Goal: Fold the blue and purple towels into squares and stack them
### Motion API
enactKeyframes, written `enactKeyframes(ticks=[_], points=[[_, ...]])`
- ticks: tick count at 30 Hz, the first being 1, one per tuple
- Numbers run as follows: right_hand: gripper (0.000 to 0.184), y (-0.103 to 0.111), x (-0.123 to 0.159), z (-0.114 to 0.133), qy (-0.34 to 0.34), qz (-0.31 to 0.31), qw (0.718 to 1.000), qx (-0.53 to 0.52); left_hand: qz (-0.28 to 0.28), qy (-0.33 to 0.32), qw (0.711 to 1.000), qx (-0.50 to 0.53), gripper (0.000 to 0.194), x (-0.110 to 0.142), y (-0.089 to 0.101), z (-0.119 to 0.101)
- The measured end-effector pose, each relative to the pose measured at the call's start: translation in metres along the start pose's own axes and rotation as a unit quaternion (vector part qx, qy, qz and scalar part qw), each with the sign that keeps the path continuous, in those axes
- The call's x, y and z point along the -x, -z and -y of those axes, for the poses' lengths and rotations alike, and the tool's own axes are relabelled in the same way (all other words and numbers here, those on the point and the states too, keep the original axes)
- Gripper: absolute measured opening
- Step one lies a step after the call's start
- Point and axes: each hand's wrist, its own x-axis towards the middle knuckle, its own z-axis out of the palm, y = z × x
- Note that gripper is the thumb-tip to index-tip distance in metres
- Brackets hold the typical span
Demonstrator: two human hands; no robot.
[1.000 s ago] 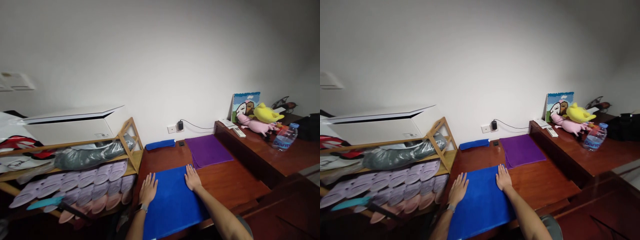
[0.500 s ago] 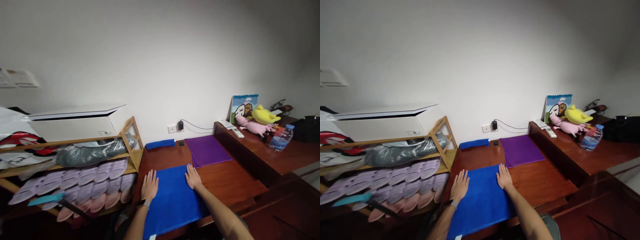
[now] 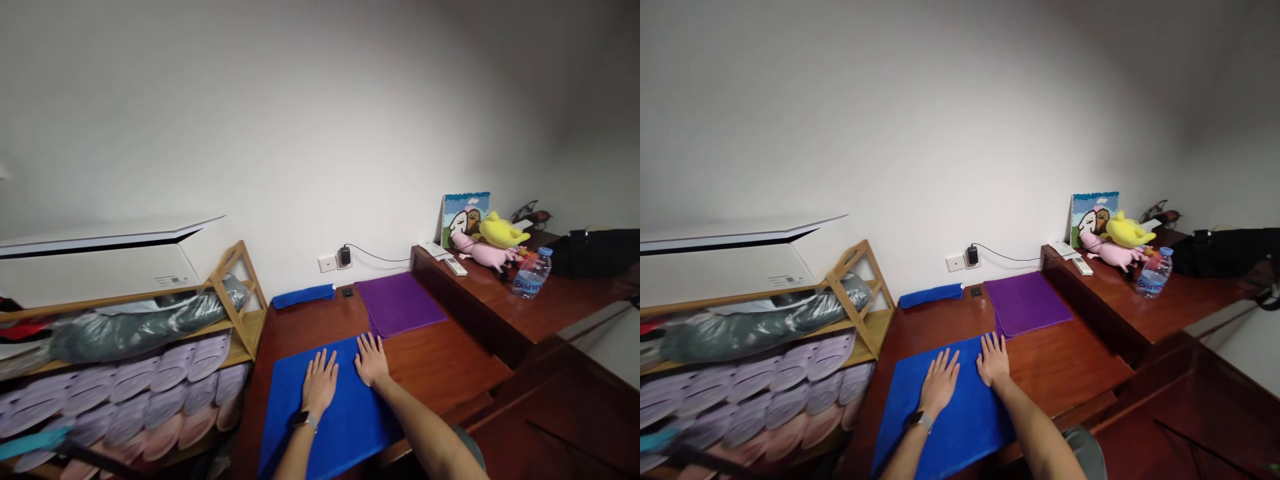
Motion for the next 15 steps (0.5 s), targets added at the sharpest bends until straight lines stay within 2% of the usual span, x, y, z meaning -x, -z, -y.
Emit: enactKeyframes(ticks=[2, 4, 11, 15], points=[[0.069, 0.001, -0.001, 0.0, -0.009, 0.013, 1.0, -0.006, 0.008, 0.003, 1.0, 0.002, 0.054, 0.002, 0.005, 0.016], [0.069, 0.002, -0.001, 0.001, -0.011, 0.021, 1.0, -0.002, 0.019, 0.005, 1.0, 0.002, 0.055, 0.003, 0.008, 0.021], [0.071, -0.004, -0.003, -0.003, 0.047, 0.01, 0.999, 0.012, 0.041, 0.014, 0.999, -0.005, 0.057, 0.002, 0.013, 0.013], [0.073, -0.017, -0.008, -0.006, 0.03, 0.021, 0.999, -0.009, 0.031, -0.014, 0.999, -0.001, 0.057, -0.007, 0.014, -0.002]])
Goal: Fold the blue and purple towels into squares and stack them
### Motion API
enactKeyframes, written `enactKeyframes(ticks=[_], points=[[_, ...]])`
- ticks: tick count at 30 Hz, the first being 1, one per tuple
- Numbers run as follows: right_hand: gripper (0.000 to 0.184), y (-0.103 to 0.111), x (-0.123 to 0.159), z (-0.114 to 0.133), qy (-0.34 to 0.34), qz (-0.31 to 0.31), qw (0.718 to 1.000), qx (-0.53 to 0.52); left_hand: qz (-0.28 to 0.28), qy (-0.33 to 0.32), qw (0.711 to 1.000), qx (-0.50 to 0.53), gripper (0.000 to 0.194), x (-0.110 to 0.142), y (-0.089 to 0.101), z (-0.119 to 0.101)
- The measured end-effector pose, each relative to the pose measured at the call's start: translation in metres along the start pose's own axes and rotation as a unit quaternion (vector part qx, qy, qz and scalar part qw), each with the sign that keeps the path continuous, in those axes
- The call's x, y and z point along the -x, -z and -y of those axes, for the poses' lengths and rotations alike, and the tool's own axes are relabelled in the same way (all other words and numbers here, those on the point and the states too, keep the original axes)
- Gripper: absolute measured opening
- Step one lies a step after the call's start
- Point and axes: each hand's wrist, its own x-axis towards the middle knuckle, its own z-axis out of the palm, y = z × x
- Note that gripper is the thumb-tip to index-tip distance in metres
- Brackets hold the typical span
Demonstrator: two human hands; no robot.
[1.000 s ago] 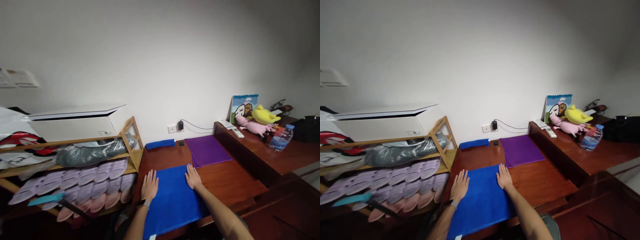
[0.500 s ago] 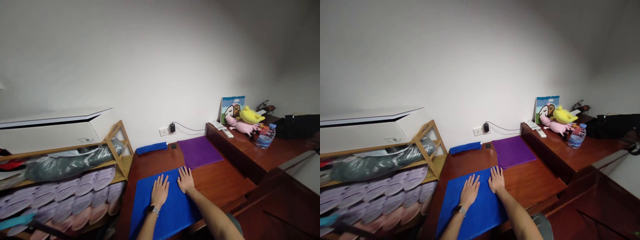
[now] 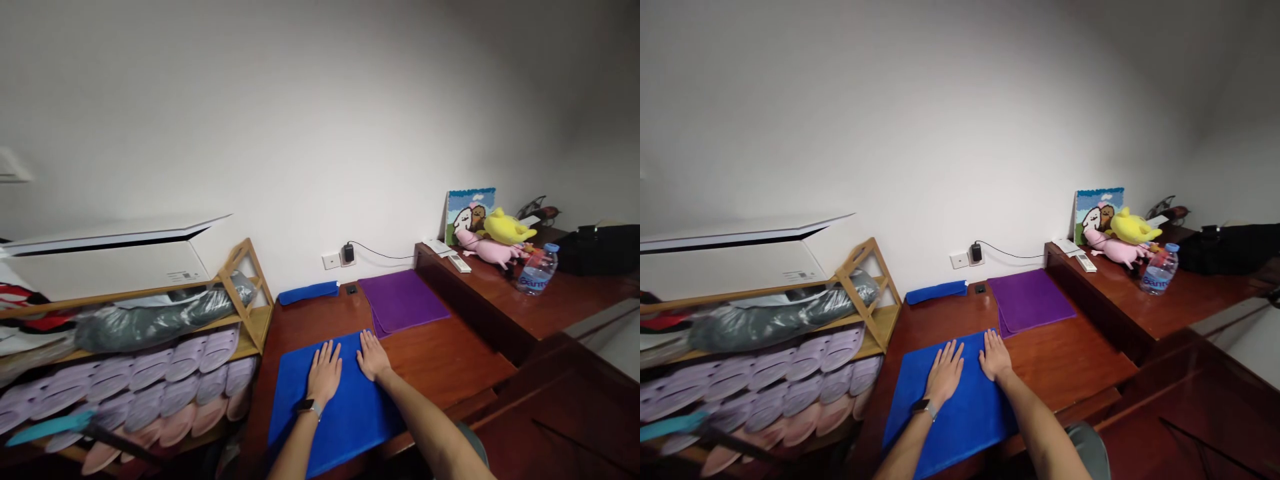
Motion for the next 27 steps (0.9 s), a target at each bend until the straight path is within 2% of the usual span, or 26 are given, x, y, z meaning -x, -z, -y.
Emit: enactKeyframes(ticks=[5, 8, 9, 11, 16, 18, 20, 23, 27], points=[[0.071, -0.005, -0.002, -0.001, 0.001, -0.008, 1.0, 0.002, 0.001, -0.026, 1.0, 0.017, 0.058, -0.025, -0.011, -0.048], [0.069, -0.003, -0.001, -0.001, -0.005, -0.004, 1.0, 0.006, 0.013, -0.023, 0.999, 0.02, 0.056, -0.031, -0.017, -0.057], [0.07, -0.003, -0.001, -0.001, -0.009, -0.005, 1.0, 0.005, 0.015, -0.018, 0.999, 0.021, 0.056, -0.03, -0.017, -0.051], [0.074, -0.004, -0.002, -0.001, -0.016, -0.006, 1.0, -0.001, 0.01, 0.009, 1.0, 0.014, 0.057, -0.021, -0.015, -0.028], [0.076, -0.006, -0.003, -0.002, -0.02, -0.002, 1.0, -0.005, -0.017, 0.138, 0.99, -0.029, 0.064, 0.025, -0.002, 0.067], [0.075, -0.002, -0.003, -0.001, -0.021, 0.003, 1.0, -0.001, -0.025, 0.158, 0.986, -0.039, 0.067, 0.041, 0.001, 0.091], [0.074, 0.004, -0.003, 0.0, -0.023, 0.013, 1.0, 0.004, -0.034, 0.159, 0.986, -0.046, 0.068, 0.05, 0.004, 0.099], [0.073, 0.012, 0.003, 0.005, -0.033, 0.025, 0.999, 0.013, -0.041, 0.148, 0.987, -0.049, 0.066, 0.052, 0.007, 0.093], [0.071, 0.005, 0.028, 0.008, -0.028, -0.004, 0.999, 0.027, -0.051, 0.136, 0.989, -0.035, 0.061, 0.049, 0.013, 0.09]])
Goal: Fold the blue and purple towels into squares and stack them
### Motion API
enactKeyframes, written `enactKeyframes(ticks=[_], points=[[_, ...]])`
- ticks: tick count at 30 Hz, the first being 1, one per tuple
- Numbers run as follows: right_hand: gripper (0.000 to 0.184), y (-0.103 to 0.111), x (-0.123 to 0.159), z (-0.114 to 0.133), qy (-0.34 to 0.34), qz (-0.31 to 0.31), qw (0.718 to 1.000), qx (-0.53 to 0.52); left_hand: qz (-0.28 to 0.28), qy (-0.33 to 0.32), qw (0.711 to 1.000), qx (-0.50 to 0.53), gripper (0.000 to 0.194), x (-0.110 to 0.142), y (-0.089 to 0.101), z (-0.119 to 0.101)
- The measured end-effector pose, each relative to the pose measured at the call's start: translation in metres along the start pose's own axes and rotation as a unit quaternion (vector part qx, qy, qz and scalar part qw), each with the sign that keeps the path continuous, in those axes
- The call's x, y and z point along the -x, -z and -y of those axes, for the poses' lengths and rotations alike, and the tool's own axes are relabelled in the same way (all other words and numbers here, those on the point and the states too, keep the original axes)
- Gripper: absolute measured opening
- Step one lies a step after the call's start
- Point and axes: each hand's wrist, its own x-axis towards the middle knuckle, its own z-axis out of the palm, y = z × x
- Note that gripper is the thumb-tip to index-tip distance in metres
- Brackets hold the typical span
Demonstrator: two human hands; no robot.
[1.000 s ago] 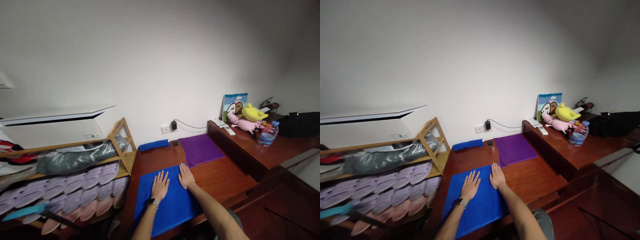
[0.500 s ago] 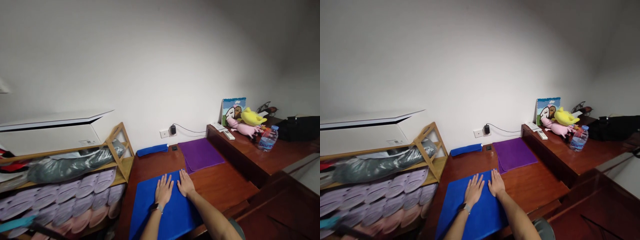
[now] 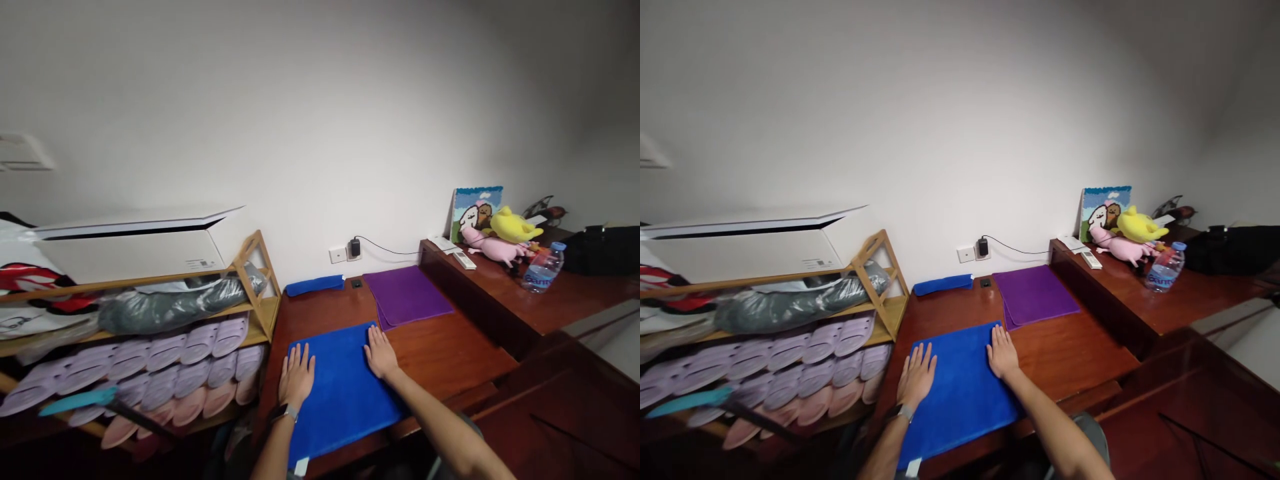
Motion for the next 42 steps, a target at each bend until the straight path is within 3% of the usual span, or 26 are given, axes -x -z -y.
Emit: enactKeyframes(ticks=[3, 5, 11, 13, 14, 16, 20, 22, 25, 30, 34, 37, 40, 42], points=[[0.072, -0.012, 0.022, -0.002, 0.013, -0.008, 1.0, -0.001, -0.019, -0.021, 0.999, 0.025, 0.063, 0.0, 0.007, -0.002], [0.072, -0.018, 0.03, -0.003, 0.016, 0.0, 1.0, -0.005, -0.028, -0.05, 0.997, 0.043, 0.063, 0.003, 0.011, -0.017], [0.072, -0.018, 0.03, -0.005, 0.023, 0.006, 1.0, -0.008, 0.035, -0.172, 0.982, 0.075, 0.062, 0.029, 0.003, -0.126], [0.071, -0.018, 0.029, -0.006, 0.025, 0.01, 1.0, -0.008, 0.056, -0.181, 0.979, 0.077, 0.062, 0.039, -0.004, -0.145], [0.071, -0.018, 0.029, -0.006, 0.024, 0.011, 1.0, -0.009, 0.058, -0.172, 0.981, 0.074, 0.062, 0.044, -0.006, -0.144], [0.072, -0.02, 0.029, -0.006, 0.021, 0.011, 1.0, -0.012, 0.048, -0.136, 0.988, 0.062, 0.062, 0.055, -0.01, -0.121], [0.073, -0.025, 0.031, -0.007, 0.014, 0.01, 1.0, -0.011, 0.008, -0.033, 0.999, 0.013, 0.065, 0.078, -0.01, -0.034], [0.072, -0.026, 0.03, -0.007, 0.013, 0.009, 1.0, -0.008, 0.0, -0.005, 1.0, -0.011, 0.065, 0.085, -0.006, -0.001], [0.072, -0.023, 0.026, -0.005, 0.011, 0.014, 1.0, -0.001, -0.001, 0.004, 1.0, -0.026, 0.066, 0.086, 0.001, 0.014], [0.07, 0.001, 0.02, 0.005, 0.008, 0.036, 0.999, 0.009, -0.014, 0.008, 0.999, -0.031, 0.064, 0.079, 0.016, 0.0], [0.069, 0.001, 0.044, 0.009, 0.019, 0.0, 1.0, 0.003, -0.062, -0.022, 0.998, -0.023, 0.062, 0.087, 0.027, -0.014], [0.069, -0.018, 0.078, 0.006, 0.035, -0.038, 0.999, -0.009, -0.065, -0.096, 0.993, 0.005, 0.06, 0.097, 0.029, -0.051], [0.07, -0.033, 0.102, 0.002, 0.042, -0.047, 0.998, -0.015, -0.021, -0.172, 0.984, 0.031, 0.058, 0.104, 0.027, -0.103], [0.07, -0.035, 0.108, 0.001, 0.043, -0.044, 0.998, -0.017, 0.009, -0.193, 0.98, 0.038, 0.057, 0.106, 0.025, -0.126]])
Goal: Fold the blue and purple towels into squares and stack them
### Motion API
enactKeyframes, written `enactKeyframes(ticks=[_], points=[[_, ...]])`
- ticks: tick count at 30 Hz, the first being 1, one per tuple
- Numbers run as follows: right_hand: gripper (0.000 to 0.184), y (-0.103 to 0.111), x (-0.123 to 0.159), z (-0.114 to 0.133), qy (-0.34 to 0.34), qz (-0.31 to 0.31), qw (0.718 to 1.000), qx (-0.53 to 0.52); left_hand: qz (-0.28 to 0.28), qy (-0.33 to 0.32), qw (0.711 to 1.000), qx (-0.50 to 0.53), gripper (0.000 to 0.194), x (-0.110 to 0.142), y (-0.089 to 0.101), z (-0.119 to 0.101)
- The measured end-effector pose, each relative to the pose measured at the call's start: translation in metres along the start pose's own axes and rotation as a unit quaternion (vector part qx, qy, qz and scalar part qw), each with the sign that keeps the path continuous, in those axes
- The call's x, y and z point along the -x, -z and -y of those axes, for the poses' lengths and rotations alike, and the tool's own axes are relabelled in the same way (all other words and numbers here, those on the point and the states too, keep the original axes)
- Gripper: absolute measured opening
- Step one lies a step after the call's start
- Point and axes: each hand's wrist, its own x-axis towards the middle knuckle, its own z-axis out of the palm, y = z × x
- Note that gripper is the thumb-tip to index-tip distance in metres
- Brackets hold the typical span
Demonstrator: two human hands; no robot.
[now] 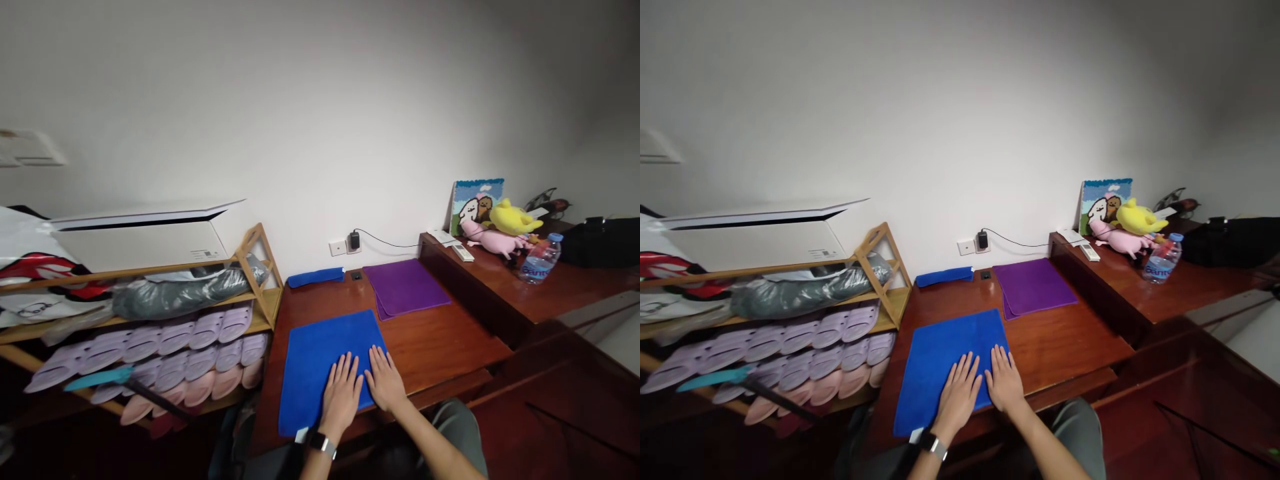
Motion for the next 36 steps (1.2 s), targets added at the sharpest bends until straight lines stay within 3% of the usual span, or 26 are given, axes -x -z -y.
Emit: enactKeyframes(ticks=[3, 9, 12, 15, 18, 21, 24, 28, 30, 33, 36], points=[[0.071, 0.004, -0.001, 0.001, -0.003, 0.004, 1.0, -0.007, 0.022, 0.033, 0.999, -0.01, 0.057, 0.01, -0.001, 0.005], [0.072, 0.007, -0.002, -0.002, -0.018, 0.015, 1.0, -0.014, -0.023, 0.195, 0.975, -0.104, 0.061, 0.092, 0.003, 0.095], [0.071, 0.009, 0.001, -0.009, -0.027, 0.023, 0.999, -0.012, -0.032, 0.192, 0.973, -0.126, 0.061, 0.12, 0.002, 0.118], [0.068, 0.01, 0.004, -0.016, -0.018, 0.018, 1.0, -0.016, -0.042, 0.2, 0.97, -0.133, 0.061, 0.128, 0.001, 0.122], [0.069, 0.008, 0.005, -0.019, -0.016, 0.014, 1.0, -0.01, -0.058, 0.206, 0.969, -0.124, 0.064, 0.121, 0.002, 0.12], [0.069, 0.005, 0.004, -0.018, -0.018, 0.008, 1.0, -0.001, -0.087, 0.186, 0.973, -0.102, 0.065, 0.094, 0.006, 0.106], [0.067, 0.003, 0.003, -0.017, -0.011, -0.001, 1.0, 0.004, -0.09, 0.136, 0.985, -0.056, 0.063, 0.043, 0.007, 0.068], [0.068, 0.004, 0.004, -0.018, -0.003, -0.014, 1.0, 0.001, -0.017, 0.03, 0.999, 0.013, 0.059, -0.025, -0.005, 0.001], [0.068, 0.005, 0.005, -0.018, -0.003, -0.014, 1.0, -0.002, 0.025, 0.008, 0.999, 0.026, 0.06, -0.041, -0.012, -0.015], [0.068, 0.007, 0.005, -0.018, -0.006, -0.009, 1.0, -0.006, 0.052, 0.038, 0.998, 0.016, 0.06, -0.032, -0.017, 0.0], [0.069, 0.01, 0.005, -0.018, -0.007, -0.006, 1.0, -0.005, 0.023, 0.131, 0.991, -0.03, 0.062, 0.007, -0.014, 0.052]])
